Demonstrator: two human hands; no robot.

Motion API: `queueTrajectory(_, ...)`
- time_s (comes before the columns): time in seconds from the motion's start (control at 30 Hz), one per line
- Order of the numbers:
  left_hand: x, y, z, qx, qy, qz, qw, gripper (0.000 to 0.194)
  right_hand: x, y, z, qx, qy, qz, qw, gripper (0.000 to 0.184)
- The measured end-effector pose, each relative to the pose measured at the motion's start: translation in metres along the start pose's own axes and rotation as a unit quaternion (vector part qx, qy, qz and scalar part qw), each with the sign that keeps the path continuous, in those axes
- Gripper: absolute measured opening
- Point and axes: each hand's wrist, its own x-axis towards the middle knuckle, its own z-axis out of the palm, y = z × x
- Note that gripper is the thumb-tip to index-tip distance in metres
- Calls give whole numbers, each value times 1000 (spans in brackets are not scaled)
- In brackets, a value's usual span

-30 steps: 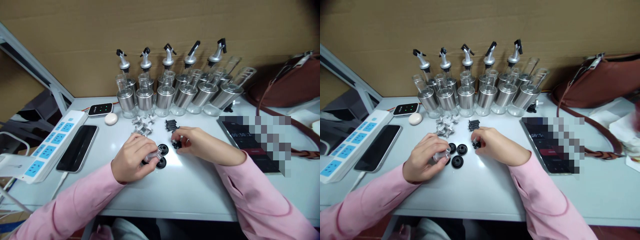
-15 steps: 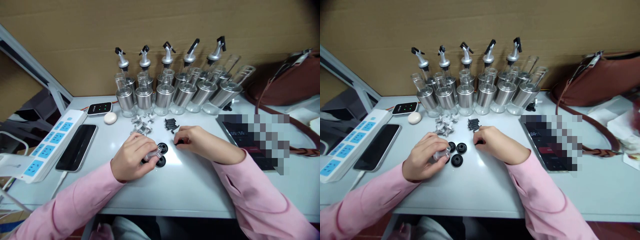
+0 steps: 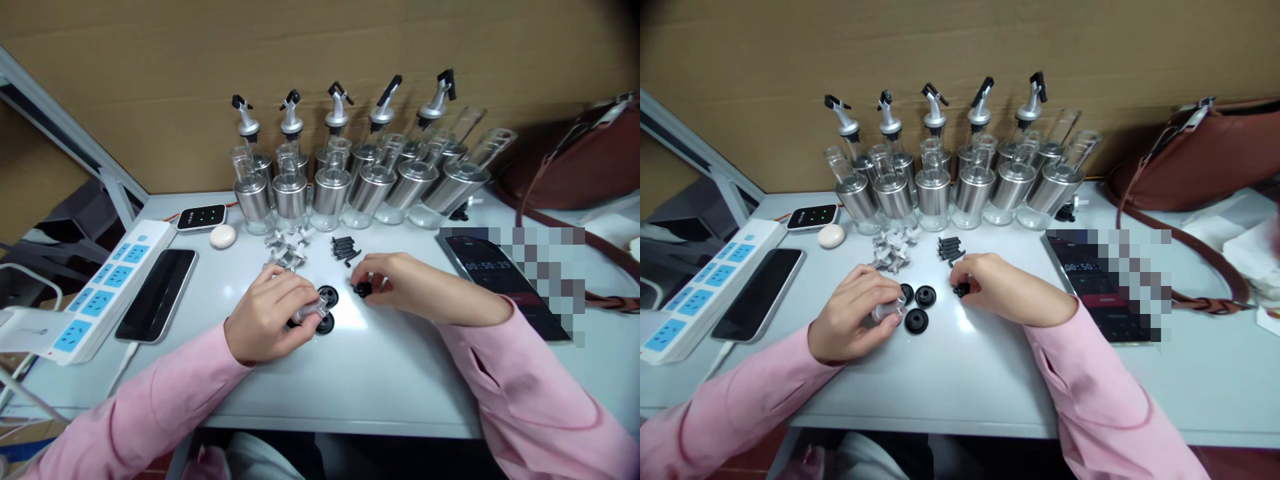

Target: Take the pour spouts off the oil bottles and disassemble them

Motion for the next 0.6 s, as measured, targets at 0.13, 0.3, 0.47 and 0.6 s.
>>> queueTrajectory(0.13, 0, 1, 0, 0, -1, 1, 1000, 4, 1, 2, 1, -2, 13, -25, 1000, 21)
queueTrajectory(0.3, 0, 1, 0, 3, -14, -4, 1000, 4, 0, 3, 2, 6, 8, -38, 999, 22)
queueTrajectory(0.47, 1, 1, 0, 3, -14, -2, 1000, 4, 1, 5, 7, 25, 8, -61, 998, 20)
queueTrajectory(0.6, 1, 1, 0, 5, -15, 0, 1000, 3, 1, 7, 8, 33, 3, -60, 998, 21)
